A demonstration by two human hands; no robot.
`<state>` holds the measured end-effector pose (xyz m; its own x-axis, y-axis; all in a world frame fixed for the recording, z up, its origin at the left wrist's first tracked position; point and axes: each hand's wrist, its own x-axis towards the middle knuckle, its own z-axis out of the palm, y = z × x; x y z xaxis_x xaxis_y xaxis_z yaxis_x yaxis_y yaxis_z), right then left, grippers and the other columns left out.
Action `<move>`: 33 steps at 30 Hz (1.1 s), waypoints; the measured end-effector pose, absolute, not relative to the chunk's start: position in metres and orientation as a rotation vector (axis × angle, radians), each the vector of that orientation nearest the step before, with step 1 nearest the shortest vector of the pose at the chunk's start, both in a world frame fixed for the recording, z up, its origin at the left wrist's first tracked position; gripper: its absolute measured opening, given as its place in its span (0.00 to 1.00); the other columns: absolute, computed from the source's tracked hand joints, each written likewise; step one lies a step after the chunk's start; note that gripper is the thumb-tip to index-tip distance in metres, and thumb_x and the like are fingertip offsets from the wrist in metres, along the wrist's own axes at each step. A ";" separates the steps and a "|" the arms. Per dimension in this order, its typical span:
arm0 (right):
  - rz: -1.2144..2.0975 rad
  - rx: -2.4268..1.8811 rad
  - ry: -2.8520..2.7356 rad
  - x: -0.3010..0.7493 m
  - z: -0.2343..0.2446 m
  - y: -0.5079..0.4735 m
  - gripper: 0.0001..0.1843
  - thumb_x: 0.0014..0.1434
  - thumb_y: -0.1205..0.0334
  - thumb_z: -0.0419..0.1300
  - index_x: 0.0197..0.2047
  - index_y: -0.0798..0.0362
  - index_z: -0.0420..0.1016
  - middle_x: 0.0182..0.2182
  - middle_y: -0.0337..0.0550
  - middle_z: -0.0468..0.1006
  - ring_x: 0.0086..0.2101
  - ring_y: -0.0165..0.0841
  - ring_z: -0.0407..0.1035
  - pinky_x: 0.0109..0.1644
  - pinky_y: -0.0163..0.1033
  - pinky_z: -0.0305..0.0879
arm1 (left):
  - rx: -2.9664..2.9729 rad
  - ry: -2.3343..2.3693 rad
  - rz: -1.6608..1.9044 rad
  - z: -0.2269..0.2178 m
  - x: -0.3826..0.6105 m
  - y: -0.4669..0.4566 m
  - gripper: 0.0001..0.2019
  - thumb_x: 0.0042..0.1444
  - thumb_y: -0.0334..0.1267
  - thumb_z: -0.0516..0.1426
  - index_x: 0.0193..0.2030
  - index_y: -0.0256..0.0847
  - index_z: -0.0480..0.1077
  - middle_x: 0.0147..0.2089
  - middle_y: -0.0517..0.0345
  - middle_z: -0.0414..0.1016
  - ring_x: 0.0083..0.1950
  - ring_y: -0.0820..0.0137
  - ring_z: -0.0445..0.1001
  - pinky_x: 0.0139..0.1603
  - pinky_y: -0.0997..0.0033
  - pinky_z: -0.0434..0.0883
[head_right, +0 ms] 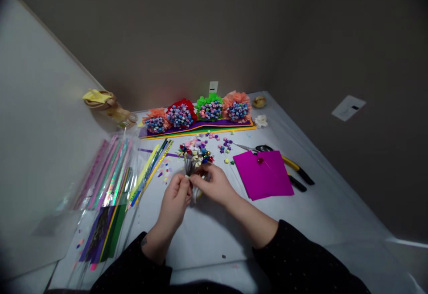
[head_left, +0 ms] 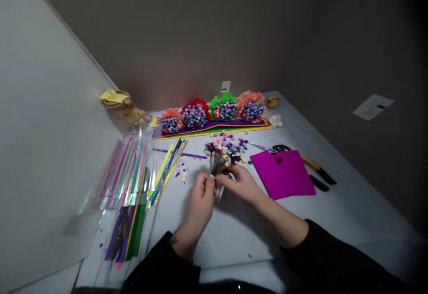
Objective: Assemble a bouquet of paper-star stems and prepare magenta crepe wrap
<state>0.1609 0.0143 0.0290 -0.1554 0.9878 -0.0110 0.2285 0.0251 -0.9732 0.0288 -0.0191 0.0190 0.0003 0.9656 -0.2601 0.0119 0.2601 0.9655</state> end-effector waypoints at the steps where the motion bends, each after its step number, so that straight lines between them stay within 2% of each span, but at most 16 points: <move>1: 1.220 -1.269 -1.499 0.162 0.029 0.014 0.08 0.49 0.58 0.58 0.28 0.54 0.71 0.25 0.40 0.75 0.29 0.32 0.68 0.34 0.35 0.64 | 1.061 1.333 1.022 0.020 0.027 -0.019 0.14 0.60 0.48 0.49 0.29 0.42 0.56 0.22 0.69 0.56 0.21 0.77 0.54 0.23 0.77 0.55; 4: 1.227 -1.212 -1.511 0.162 0.030 0.013 0.08 0.49 0.58 0.58 0.28 0.54 0.71 0.25 0.40 0.75 0.29 0.31 0.69 0.33 0.34 0.64 | 1.155 1.375 1.062 0.024 0.021 -0.018 0.13 0.60 0.47 0.49 0.29 0.42 0.57 0.22 0.68 0.56 0.22 0.77 0.55 0.23 0.77 0.55; 10: 1.180 -1.228 -1.582 0.164 0.034 0.014 0.08 0.50 0.62 0.55 0.22 0.53 0.70 0.22 0.38 0.73 0.27 0.30 0.67 0.33 0.34 0.61 | 1.053 1.348 1.094 0.028 0.021 -0.017 0.14 0.57 0.48 0.54 0.28 0.41 0.59 0.22 0.67 0.57 0.21 0.78 0.54 0.21 0.78 0.52; 17: 1.198 -1.185 -1.595 0.169 0.038 0.016 0.07 0.51 0.61 0.56 0.23 0.53 0.69 0.23 0.38 0.72 0.27 0.30 0.65 0.33 0.34 0.61 | 0.585 0.949 0.964 0.036 0.026 -0.015 0.19 0.52 0.50 0.59 0.29 0.41 0.54 0.20 0.71 0.56 0.16 0.85 0.46 0.16 0.85 0.41; 21: 1.198 -1.115 -1.665 0.169 0.042 0.015 0.09 0.53 0.61 0.55 0.23 0.53 0.68 0.24 0.39 0.72 0.28 0.30 0.65 0.35 0.34 0.61 | 0.450 0.793 0.817 0.038 0.023 -0.014 0.21 0.48 0.52 0.61 0.30 0.40 0.56 0.18 0.73 0.54 0.14 0.86 0.41 0.14 0.85 0.40; 25: 1.099 -1.084 -1.736 0.170 0.045 0.013 0.11 0.55 0.62 0.54 0.23 0.53 0.68 0.24 0.40 0.72 0.30 0.31 0.66 0.37 0.36 0.61 | 0.442 0.747 0.786 0.036 0.023 -0.014 0.19 0.50 0.51 0.61 0.29 0.39 0.58 0.17 0.72 0.55 0.14 0.86 0.44 0.13 0.85 0.44; 30: 0.961 -1.123 -1.742 0.172 0.045 0.011 0.08 0.52 0.62 0.56 0.22 0.51 0.69 0.23 0.40 0.72 0.32 0.35 0.67 0.39 0.39 0.61 | 0.585 0.845 0.831 0.034 0.025 -0.015 0.17 0.52 0.49 0.59 0.28 0.38 0.62 0.15 0.67 0.60 0.15 0.81 0.55 0.20 0.79 0.60; 33: 1.064 -1.117 -1.688 0.172 0.047 0.008 0.07 0.52 0.61 0.56 0.23 0.50 0.71 0.23 0.40 0.73 0.34 0.37 0.68 0.39 0.40 0.63 | 0.678 0.884 0.814 0.032 0.021 -0.016 0.20 0.50 0.55 0.59 0.27 0.37 0.63 0.15 0.66 0.61 0.15 0.81 0.55 0.19 0.78 0.59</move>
